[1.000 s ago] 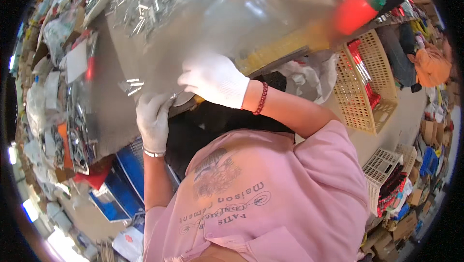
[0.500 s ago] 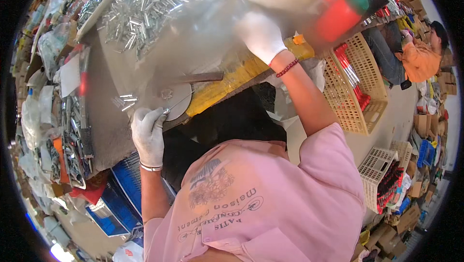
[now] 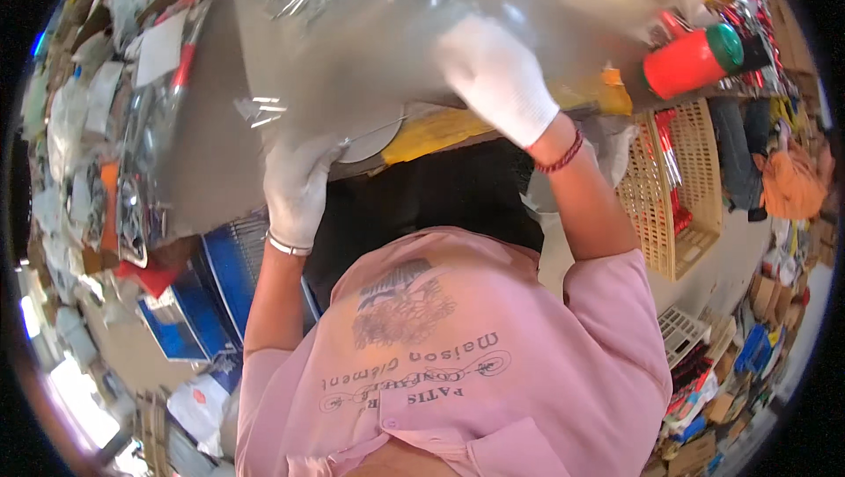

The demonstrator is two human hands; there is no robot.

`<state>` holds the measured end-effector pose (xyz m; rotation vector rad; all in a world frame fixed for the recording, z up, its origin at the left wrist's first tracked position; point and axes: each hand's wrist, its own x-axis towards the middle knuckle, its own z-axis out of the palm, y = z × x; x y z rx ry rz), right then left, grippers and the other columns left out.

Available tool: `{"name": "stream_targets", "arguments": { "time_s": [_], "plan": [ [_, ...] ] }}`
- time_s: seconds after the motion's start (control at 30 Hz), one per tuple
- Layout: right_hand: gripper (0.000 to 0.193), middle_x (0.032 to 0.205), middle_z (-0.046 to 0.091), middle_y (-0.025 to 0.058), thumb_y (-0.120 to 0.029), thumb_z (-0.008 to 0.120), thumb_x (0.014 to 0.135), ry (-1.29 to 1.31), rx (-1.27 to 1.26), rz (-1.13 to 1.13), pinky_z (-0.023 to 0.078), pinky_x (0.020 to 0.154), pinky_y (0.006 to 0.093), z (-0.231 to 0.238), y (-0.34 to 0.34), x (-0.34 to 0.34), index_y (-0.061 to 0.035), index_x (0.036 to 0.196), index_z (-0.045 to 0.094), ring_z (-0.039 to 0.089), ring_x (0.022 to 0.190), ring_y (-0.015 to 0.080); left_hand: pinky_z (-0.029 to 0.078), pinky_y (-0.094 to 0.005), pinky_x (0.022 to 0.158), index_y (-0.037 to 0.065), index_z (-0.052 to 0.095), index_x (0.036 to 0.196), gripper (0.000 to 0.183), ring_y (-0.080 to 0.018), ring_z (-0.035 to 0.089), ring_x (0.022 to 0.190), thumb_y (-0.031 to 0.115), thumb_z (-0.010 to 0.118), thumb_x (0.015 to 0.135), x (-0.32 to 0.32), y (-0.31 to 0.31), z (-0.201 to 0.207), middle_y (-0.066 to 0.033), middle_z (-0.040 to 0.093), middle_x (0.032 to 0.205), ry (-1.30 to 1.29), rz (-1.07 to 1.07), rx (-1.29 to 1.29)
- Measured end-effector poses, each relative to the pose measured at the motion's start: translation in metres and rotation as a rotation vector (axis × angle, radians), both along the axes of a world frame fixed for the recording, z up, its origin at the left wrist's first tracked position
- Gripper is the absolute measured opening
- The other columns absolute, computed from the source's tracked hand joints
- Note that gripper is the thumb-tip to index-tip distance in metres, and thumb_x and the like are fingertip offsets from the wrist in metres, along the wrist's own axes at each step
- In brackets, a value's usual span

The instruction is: Assembling small metal hardware pins onto a plate and sorting them into blue plastic trays.

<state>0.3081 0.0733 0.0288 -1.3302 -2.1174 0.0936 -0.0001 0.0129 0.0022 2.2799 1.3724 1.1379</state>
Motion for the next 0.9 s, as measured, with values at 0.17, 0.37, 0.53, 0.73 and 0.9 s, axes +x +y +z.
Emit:
{"name": "stream_targets", "arguments": {
  "time_s": [0.17,0.37,0.53,0.73,0.9],
  "plan": [
    [0.005,0.093,0.066,0.0074,-0.011,0.072,0.09,0.047,-0.03,0.308,0.056,0.081,0.0404,0.001,-0.027,-0.076,-0.0113,0.095,0.072,0.067,0.091,0.0303,0.054,-0.043,0.072,0.012,0.075,0.095,0.016,-0.0332,0.067,0.084,0.006,0.082,0.081,0.001,0.001,-0.004,-0.0093,0.065,0.089,0.021,0.031,0.014],
    [0.003,0.092,0.064,0.0054,-0.013,0.07,0.091,-0.02,-0.033,0.368,0.055,0.08,0.04,-0.011,-0.026,-0.098,-0.0125,0.093,0.072,0.065,0.09,0.0283,0.054,-0.0433,0.074,0.011,0.074,0.097,0.021,-0.033,0.066,0.085,0.004,0.08,0.078,-0.005,-0.003,-0.014,-0.0095,0.064,0.093,-0.016,0.021,-0.046],
    [0.003,0.093,0.063,0.0052,-0.013,0.07,0.09,-0.113,-0.03,0.361,0.055,0.08,0.0403,-0.007,-0.026,-0.102,-0.0133,0.093,0.071,0.065,0.091,0.0282,0.054,-0.0441,0.075,0.01,0.074,0.097,0.021,-0.0335,0.066,0.087,0.003,0.078,0.078,-0.004,-0.003,-0.011,-0.01,0.064,0.092,-0.009,0.028,-0.008],
    [0.011,0.096,0.064,0.0046,-0.016,0.073,0.089,-0.325,0.008,0.381,0.055,0.081,0.0402,0.003,-0.025,-0.1,-0.0145,0.1,0.072,0.065,0.092,0.0271,0.054,-0.0448,0.077,0.009,0.074,0.097,0.018,-0.0342,0.065,0.088,0.003,0.076,0.08,-0.006,-0.002,-0.015,-0.0106,0.064,0.092,0.005,0.009,-0.015],
    [0.036,0.099,0.066,0.0065,-0.017,0.077,0.089,-0.285,0.07,0.134,0.056,0.086,0.041,0.0,-0.012,-0.07,-0.0144,0.124,0.069,0.066,0.098,0.0281,0.054,-0.045,0.076,0.011,0.074,0.097,0.018,-0.0345,0.065,0.088,0.003,0.077,0.081,-0.005,-0.001,-0.019,-0.0105,0.064,0.093,0.045,0.025,-0.004]
  ]
}}
